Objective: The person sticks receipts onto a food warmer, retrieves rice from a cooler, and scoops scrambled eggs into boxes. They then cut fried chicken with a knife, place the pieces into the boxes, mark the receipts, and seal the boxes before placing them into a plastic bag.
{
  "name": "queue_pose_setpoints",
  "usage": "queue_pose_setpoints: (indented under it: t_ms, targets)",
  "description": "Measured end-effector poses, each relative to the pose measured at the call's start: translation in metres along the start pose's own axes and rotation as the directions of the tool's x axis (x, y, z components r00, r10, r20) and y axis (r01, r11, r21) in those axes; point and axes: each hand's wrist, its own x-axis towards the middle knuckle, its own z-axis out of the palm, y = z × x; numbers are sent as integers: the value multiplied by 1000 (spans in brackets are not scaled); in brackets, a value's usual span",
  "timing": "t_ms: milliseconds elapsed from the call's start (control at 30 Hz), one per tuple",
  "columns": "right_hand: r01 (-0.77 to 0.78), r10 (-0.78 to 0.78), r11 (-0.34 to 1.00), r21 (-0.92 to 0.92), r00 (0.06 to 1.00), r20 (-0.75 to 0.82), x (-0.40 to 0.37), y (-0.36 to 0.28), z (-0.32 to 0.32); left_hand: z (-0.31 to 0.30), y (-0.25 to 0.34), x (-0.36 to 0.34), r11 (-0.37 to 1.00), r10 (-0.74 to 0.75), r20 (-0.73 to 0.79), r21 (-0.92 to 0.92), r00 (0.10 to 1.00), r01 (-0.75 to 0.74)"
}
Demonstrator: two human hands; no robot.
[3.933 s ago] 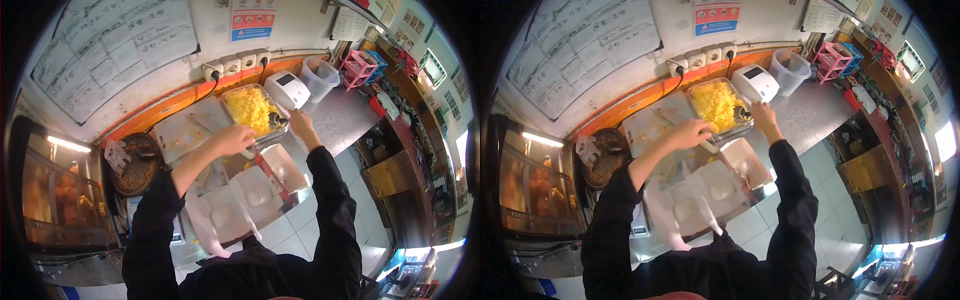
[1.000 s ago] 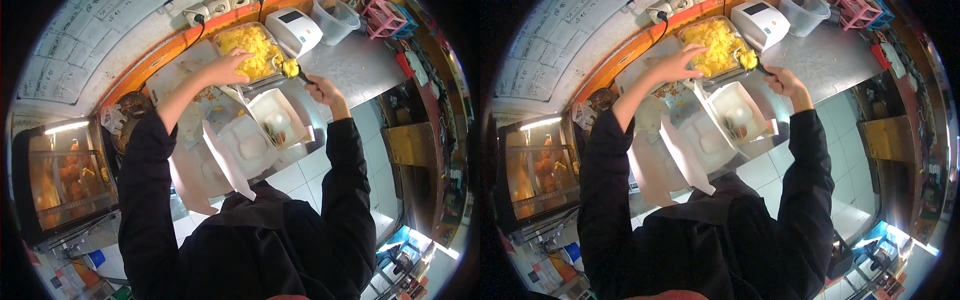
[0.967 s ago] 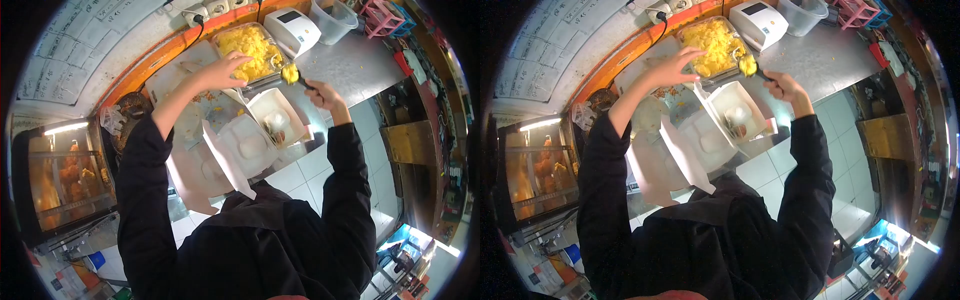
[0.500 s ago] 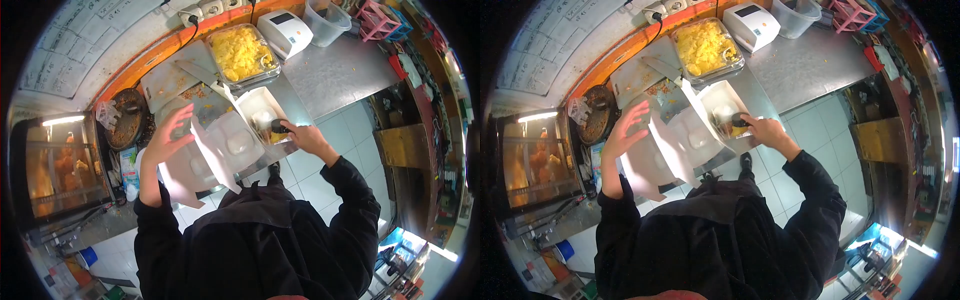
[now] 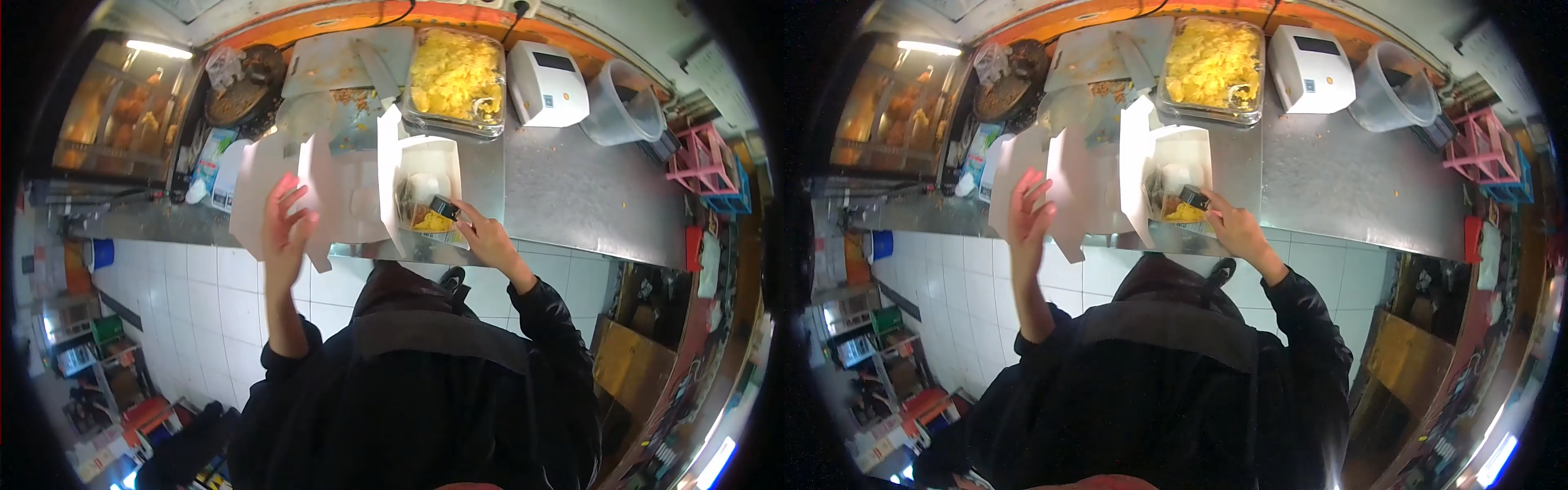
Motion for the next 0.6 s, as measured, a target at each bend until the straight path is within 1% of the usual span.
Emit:
queue_pose_setpoints:
  t_ms: [67, 100, 133, 167, 200, 233, 267, 333, 367, 400, 433, 467, 500, 533, 600]
  targets:
    - [-35, 42, 984, -176, 998, 36, 5, -5, -2, 29, -1, -11, 990, 103, -68, 108, 992, -95]
    - [-21, 30, 983, -183, 998, 50, 6, -12, 0, 38, -4, -14, 990, 101, -87, 109, 991, -91]
    - [-59, 95, 918, -393, 993, 72, 5, -21, 4, 47, -7, -15, 964, 150, -81, 232, 985, -128]
    - [-88, 162, 806, -585, 984, 76, 4, -28, 8, 56, -11, -16, 923, 193, -67, 351, 979, -158]
    - [-79, 163, 803, -591, 982, 91, 4, -23, 18, 67, -18, -17, 938, 152, -28, 320, 988, -136]
    - [-80, 115, 757, -648, 993, 11, 4, -13, 33, 76, -26, -17, 951, 111, 16, 289, 994, -111]
    - [-90, 64, 709, -700, 996, -64, 2, -14, 41, 80, -34, -17, 954, 94, 10, 286, 996, -93]
    - [-95, 95, 679, -728, 995, -41, 6, -17, 46, 87, -46, -9, 953, 90, 198, 267, 976, -142]
    - [-136, 130, 683, -718, 989, -65, 8, -15, 51, 87, -47, -7, 956, 84, 190, 260, 978, -132]
    - [-180, 165, 685, -706, 982, -90, 11, -15, 55, 87, -46, -5, 980, -11, 276, 195, 961, -45]
    - [-176, 166, 679, -713, 982, -84, 15, -21, 53, 87, -42, -3, 990, -95, 366, 137, 926, 47]
    - [-216, 226, 729, -650, 972, -70, 20, -30, 48, 87, -38, -1, 990, -98, 362, 130, 927, 54]
    - [-260, 286, 771, -582, 957, -49, 22, -35, 45, 87, -32, 0, 982, -167, 352, 145, 921, 123]
    - [-256, 290, 768, -588, 956, -38, 23, -34, 45, 87, -30, -2, 968, -238, 341, 161, 909, 193]
    - [-226, 314, 774, -591, 948, 48, 27, -33, 44, 89, -37, -2, 968, -237, 318, 152, 918, 198]
